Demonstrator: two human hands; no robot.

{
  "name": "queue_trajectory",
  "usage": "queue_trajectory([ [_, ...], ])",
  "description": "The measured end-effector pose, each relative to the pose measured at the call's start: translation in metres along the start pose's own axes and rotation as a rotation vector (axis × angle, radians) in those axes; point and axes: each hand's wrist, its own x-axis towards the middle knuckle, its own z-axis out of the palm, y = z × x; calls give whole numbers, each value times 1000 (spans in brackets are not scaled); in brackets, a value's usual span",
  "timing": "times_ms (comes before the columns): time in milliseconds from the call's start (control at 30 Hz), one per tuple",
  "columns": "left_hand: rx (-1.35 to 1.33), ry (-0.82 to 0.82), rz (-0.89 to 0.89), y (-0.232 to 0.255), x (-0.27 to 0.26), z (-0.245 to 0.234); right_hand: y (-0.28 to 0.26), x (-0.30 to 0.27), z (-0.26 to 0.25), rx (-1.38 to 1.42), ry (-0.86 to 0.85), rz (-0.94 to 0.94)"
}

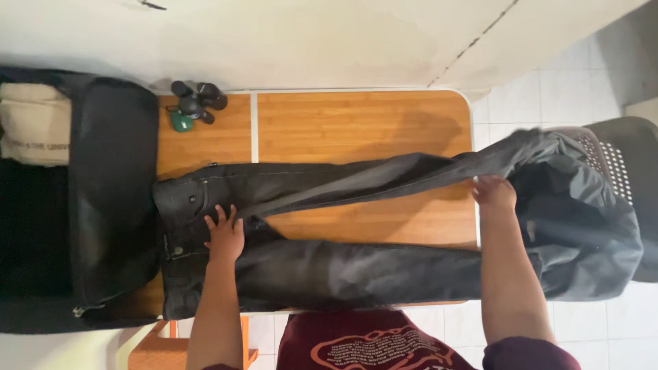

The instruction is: The person takes a pair of jeans from a basket, turns them right side out by hand, zips and buttons the fly, and spreads the jeans flat across the table.

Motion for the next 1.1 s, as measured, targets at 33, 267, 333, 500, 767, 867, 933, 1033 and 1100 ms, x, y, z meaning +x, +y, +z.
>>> queue_trajectory([
  [33, 3, -2, 8, 1, 0, 0, 2, -5, -11, -208, 179, 32],
  [267, -13, -34, -27, 5, -3, -5, 2, -45, 3, -1021, 426, -832],
  [333, -19, -35, -43, 8, -5, -10, -5, -68, 32, -1120, -16, -781],
  [500, -72, -53, -57, 14, -13, -20, 1, -86, 65, -1742, -91, -631],
  [767, -68, -4, -33, 15, -13, -14, 50, -89, -20, -1306, 263, -1086],
  [867, -89, 15, -26, 15, -15, -15, 70, -91, -38, -1528, 326, -677],
  [933, -117, 41, -16, 15, -15, -18, 73, -92, -41, -1549, 295, -416],
  [1033, -121, 108, -59, 22, -8, -23, 71, -99, -37, -1512, 339, -291],
  [1100, -145, 345, 58, 28, -4, -23, 69, -108, -19, -1440, 408, -578],
])
